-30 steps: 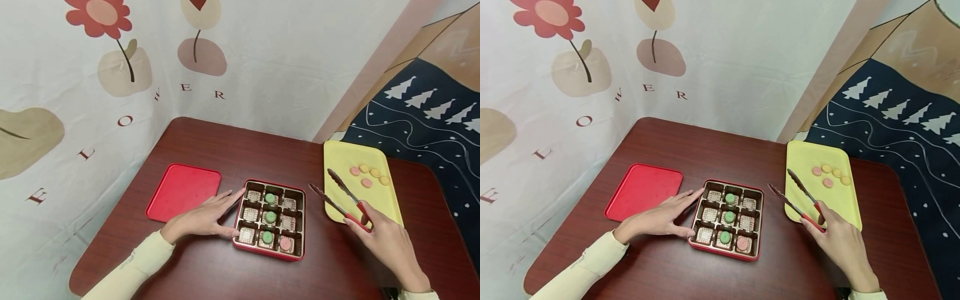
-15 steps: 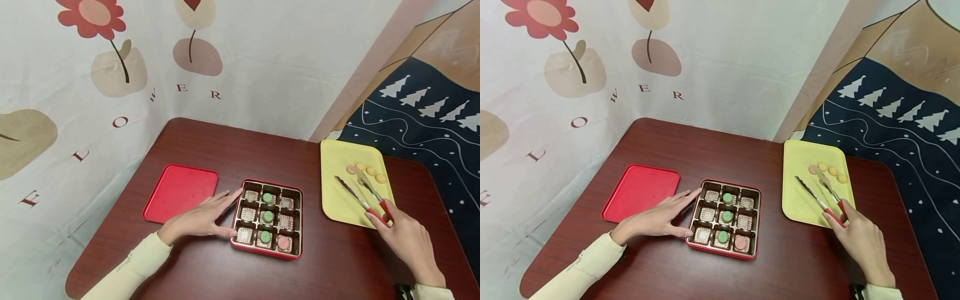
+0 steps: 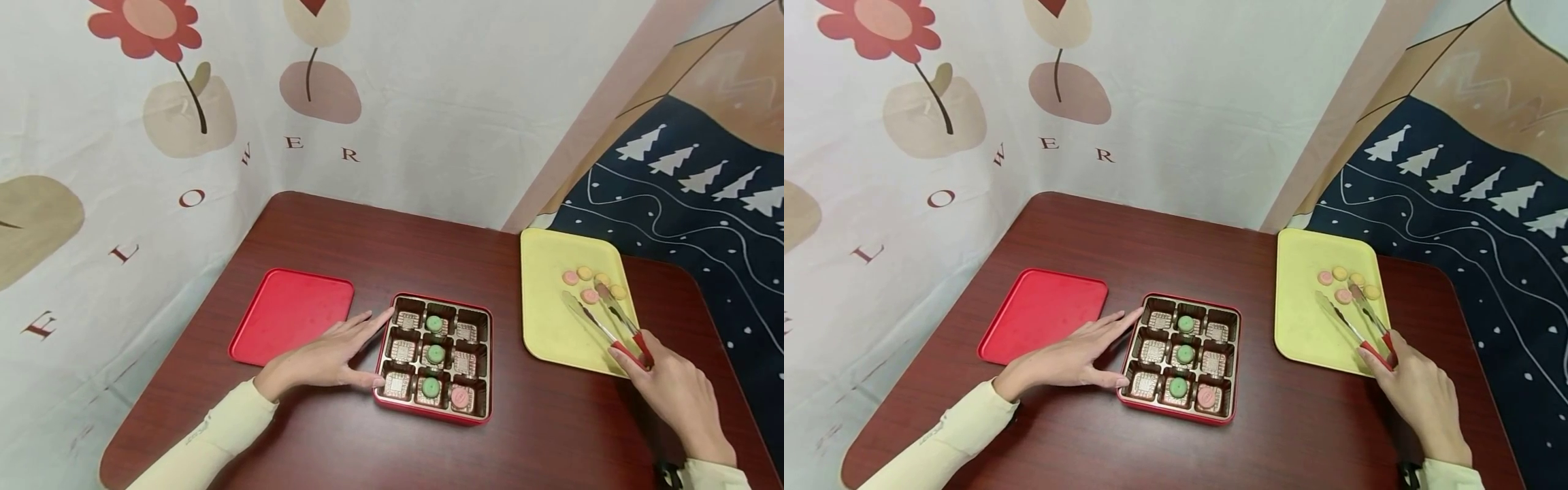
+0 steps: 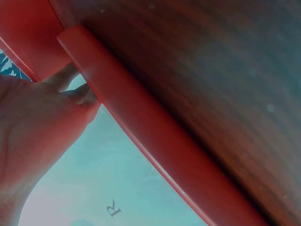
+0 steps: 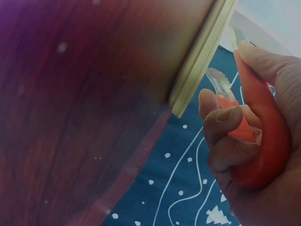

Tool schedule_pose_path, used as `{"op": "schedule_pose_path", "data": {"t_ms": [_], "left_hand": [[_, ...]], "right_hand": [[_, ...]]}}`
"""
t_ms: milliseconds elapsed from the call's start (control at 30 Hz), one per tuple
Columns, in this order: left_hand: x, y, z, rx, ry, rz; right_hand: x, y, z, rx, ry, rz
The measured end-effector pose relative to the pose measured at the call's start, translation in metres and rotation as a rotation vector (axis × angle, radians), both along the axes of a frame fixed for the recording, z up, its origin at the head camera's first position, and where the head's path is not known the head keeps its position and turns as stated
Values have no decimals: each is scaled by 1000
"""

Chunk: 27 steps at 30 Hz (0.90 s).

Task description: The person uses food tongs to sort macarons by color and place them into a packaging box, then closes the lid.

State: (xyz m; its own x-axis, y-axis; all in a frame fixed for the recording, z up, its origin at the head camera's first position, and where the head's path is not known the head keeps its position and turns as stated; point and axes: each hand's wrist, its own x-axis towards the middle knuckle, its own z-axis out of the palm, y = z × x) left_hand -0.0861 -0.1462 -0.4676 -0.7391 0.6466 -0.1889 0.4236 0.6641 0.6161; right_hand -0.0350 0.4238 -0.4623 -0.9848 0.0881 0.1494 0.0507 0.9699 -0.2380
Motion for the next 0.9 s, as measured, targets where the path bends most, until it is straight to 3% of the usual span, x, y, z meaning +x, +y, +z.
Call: {"op": "schedule_pose_path", "data": {"t_ms": [233,467,900], "left_hand": [[0,1,0,-2,-3,0],[-1,2,-1,-17,-9,2],[0,1,-1,-13,-3,1]], "right_hand": [[-2,3,1,8,-94,-8],[-4,1,5,-55,-172,-15],[-4,-4,4,-98,-132,-19]]}}
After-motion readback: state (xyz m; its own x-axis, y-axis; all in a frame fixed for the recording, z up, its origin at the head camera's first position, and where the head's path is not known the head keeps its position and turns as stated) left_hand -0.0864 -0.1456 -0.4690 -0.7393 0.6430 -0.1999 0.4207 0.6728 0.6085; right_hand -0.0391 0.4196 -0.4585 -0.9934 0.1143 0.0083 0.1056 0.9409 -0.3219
